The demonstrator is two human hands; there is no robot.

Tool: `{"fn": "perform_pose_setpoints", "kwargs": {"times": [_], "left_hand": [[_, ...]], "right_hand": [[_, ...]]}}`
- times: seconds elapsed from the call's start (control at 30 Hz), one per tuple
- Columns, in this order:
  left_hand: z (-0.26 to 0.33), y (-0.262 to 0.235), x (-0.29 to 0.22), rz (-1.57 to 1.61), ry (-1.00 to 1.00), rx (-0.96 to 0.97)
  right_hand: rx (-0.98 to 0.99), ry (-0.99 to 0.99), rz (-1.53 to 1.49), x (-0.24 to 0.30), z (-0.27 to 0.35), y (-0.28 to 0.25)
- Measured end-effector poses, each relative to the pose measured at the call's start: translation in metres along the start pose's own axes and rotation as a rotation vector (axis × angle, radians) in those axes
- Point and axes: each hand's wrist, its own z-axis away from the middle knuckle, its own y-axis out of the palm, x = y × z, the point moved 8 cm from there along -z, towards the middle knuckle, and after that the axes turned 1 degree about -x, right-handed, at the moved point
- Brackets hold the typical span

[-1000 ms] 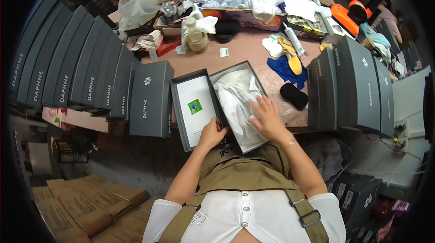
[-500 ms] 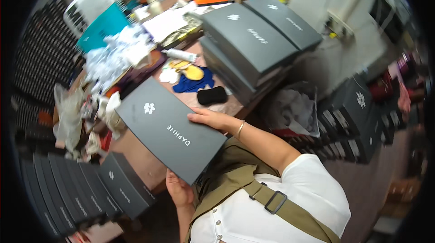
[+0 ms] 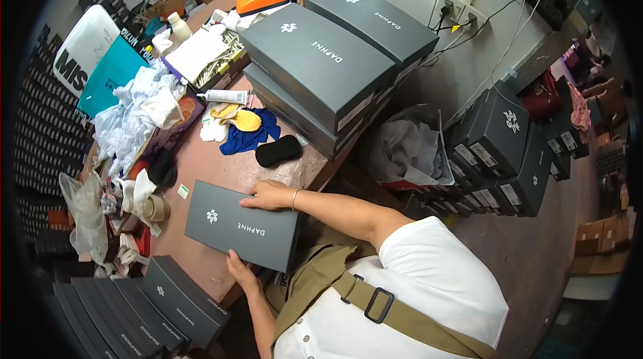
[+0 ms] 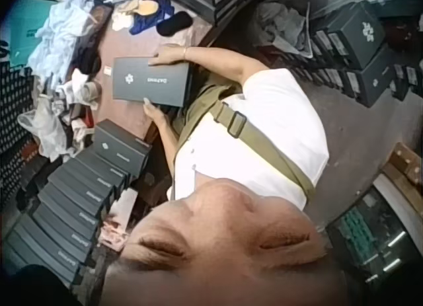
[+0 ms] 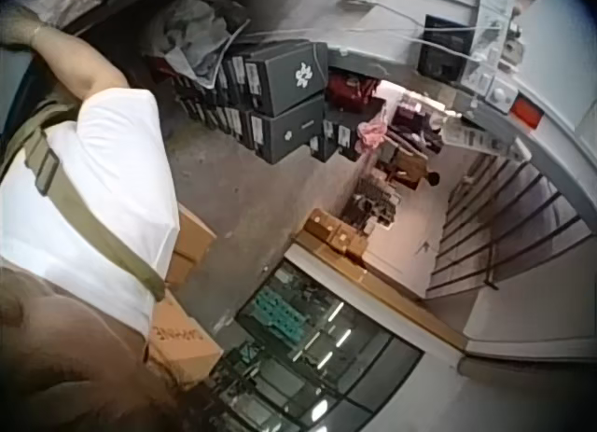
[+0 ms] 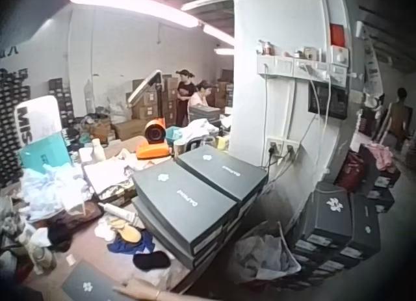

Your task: Pack high-heeled shoes into boxes with protective tissue paper.

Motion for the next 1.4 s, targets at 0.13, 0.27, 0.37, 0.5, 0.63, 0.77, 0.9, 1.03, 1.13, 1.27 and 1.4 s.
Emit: {"fn": "perform_pose_setpoints", "kwargs": {"times": [0.13,0.27,0.37,0.5,0.63,0.77,0.9,1.03,1.13,1.27,1.4], "left_hand": [[-0.004,0.012,0.004,0.243,0.033,0.041],[0.043,0.061,-0.093,0.514,0.119,0.262],[0.065,0.102,-0.191,0.481,0.519,0.535],[0.104,0.129,-0.229,0.143,0.666,0.728],[0.086,0.072,-0.169,-0.189,0.636,0.306],[0.112,-0.082,-0.144,-0.582,0.831,-0.666],[0.163,-0.275,-0.059,-0.224,0.368,-1.333],[0.069,-0.306,0.044,0.850,0.003,-0.512],[0.084,-0.270,0.023,0.850,0.051,-0.534],[0.103,-0.164,0.022,0.975,0.025,-0.506],[0.122,-0.071,0.042,0.666,-0.125,-0.180]], "right_hand": [[-0.100,-0.100,-0.004,0.006,0.023,-0.001],[-0.126,-0.484,-0.109,0.110,0.122,-0.054],[-0.362,-0.612,-0.019,0.172,0.177,-0.184],[-0.323,-0.159,-0.482,0.186,0.204,-0.310],[-0.501,0.208,-0.047,0.081,0.215,-0.431],[-0.642,-0.112,1.079,0.093,0.242,-0.472],[-0.327,-0.572,0.453,0.246,0.213,-0.216],[0.512,-0.756,0.599,0.205,0.171,-0.025],[0.552,-0.730,0.506,0.171,0.125,0.050],[0.263,-0.510,0.075,0.123,0.096,0.056],[0.189,-0.244,-0.193,0.057,0.073,0.053]]}}
